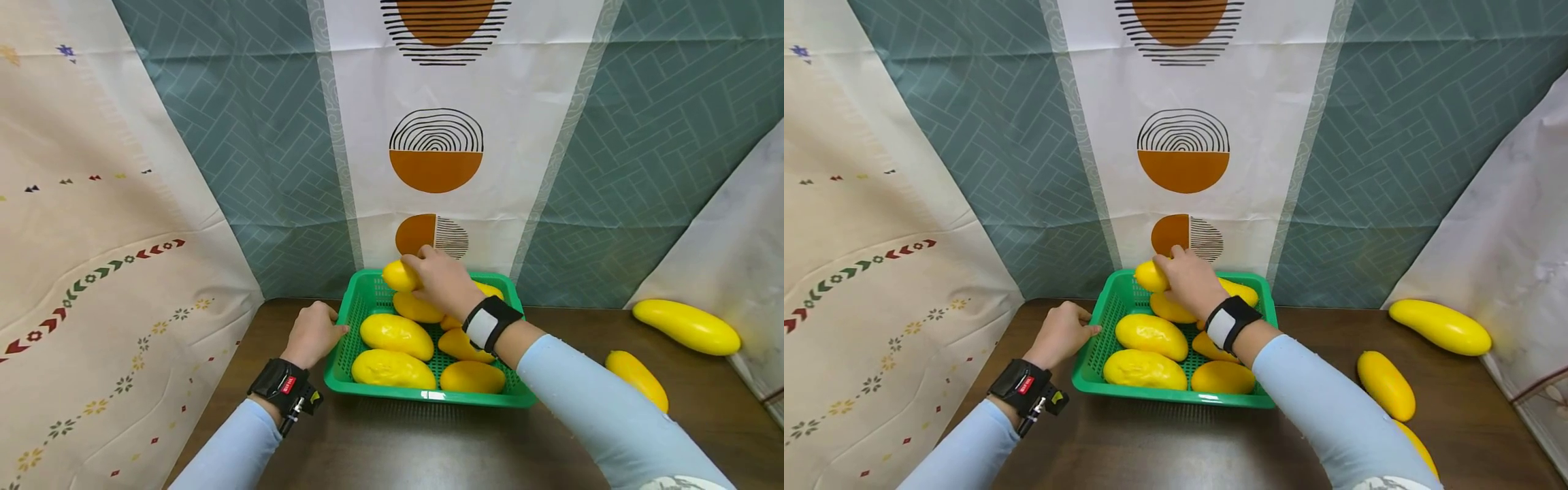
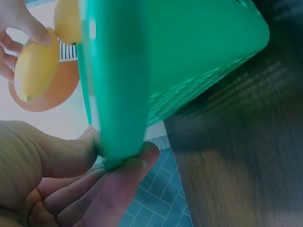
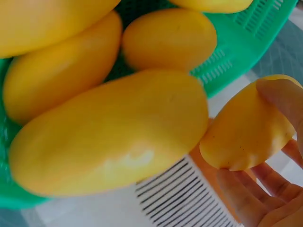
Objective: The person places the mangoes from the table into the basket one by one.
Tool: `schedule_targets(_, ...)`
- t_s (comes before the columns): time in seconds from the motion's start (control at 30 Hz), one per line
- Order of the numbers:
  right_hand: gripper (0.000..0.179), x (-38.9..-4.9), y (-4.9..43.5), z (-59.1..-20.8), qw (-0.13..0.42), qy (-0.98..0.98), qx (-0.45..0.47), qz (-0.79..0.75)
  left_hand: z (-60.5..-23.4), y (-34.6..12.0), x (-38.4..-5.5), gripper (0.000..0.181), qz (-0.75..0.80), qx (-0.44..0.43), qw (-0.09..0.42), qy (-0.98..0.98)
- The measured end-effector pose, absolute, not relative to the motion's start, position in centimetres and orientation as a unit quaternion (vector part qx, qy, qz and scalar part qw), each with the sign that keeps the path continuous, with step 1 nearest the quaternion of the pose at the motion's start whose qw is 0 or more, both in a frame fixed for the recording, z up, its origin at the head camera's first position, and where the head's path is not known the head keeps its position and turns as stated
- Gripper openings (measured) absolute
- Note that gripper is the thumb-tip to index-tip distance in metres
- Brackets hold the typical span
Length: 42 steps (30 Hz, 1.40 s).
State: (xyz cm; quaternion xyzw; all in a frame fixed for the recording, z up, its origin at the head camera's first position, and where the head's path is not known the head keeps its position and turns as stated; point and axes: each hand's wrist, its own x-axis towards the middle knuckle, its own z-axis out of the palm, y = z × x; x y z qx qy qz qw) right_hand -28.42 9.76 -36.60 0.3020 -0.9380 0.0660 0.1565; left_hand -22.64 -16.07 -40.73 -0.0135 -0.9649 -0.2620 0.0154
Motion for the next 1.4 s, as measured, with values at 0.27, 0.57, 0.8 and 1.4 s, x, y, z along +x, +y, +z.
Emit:
schedule_targets(0.27, 0.053, -29.3, 6.9, -37.8, 0.141, -0.94, 0.311, 0.028, -40.6, -16.2, -22.7, 0.024, -0.265, -0.01, 0.008, -0.964)
schedule_targets(0.57, 0.039, -30.0, 5.0, -39.2, 0.114, -0.941, 0.319, -0.01, -40.7, -16.1, -22.5, 0.027, -0.27, -0.005, 0.003, -0.963)
schedule_targets(0.8, 0.036, -30.2, 4.4, -40.2, 0.109, -0.942, 0.317, -0.027, -40.8, -16.2, -22.6, 0.03, -0.275, -0.012, 0.009, -0.961)
schedule_targets(1.4, 0.045, -29.9, 2.9, -41.0, 0.065, -0.931, 0.359, -0.026, -40.8, -16.3, -22.5, 0.03, -0.287, -0.014, 0.007, -0.958)
